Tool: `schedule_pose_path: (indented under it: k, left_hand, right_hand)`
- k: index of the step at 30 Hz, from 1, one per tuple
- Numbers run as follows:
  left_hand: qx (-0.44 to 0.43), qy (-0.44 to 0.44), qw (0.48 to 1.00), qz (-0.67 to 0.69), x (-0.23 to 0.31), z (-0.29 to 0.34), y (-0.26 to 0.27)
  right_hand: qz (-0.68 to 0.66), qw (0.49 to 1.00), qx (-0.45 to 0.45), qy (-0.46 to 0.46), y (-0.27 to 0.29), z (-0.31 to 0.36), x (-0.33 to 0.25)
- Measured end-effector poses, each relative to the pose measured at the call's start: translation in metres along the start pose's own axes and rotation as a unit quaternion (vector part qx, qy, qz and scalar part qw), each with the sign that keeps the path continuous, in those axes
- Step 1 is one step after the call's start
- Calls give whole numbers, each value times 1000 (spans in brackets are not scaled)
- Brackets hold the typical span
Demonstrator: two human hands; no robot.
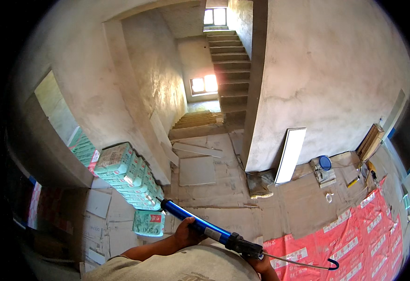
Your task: The person uses a caulking gun to apply sealant along the top and side edges of a large window frame. After finishing the window, the person walks through a construction room and ascends a concrete staircase while carrying the tool.
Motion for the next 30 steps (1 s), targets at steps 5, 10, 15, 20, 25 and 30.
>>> schedule_pose_path:
  k: [5,10,15,20,25,30]
  left_hand:
    - [-5,17,1000,-5,-9,-5,0]
    - [-5,20,1000,-12,-11,-7,-5]
    - [-20,27,999,-12,-12,-9,-7]
    - [-13,25,1000,-10,-14,-9,-3]
    - [-4,23,999,-22,-16,-5,-7]
    - [-8,18,1000,-8,-17,-3,-1]
  right_hand:
    - [-16,999,22,-21,4,12,-1]
    - [-26,999,35,6,5,15,-7]
    - [3,999,38,13,6,19,-4]
    - [-9,998,44,31,5,19,-9]
    - [32,997,42,48,6,22,-1]
    - [-12,1000,28,0,7,22,3]
Point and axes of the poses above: each hand's wrist, its own z-axis away from the middle knuckle, its own y-axis out of the back of the hand, x = y × z, the point moved 7 cm from there along -z, towards the middle knuckle, and after that the axes turned 2 degrees about -x, right-handed, at the moved point
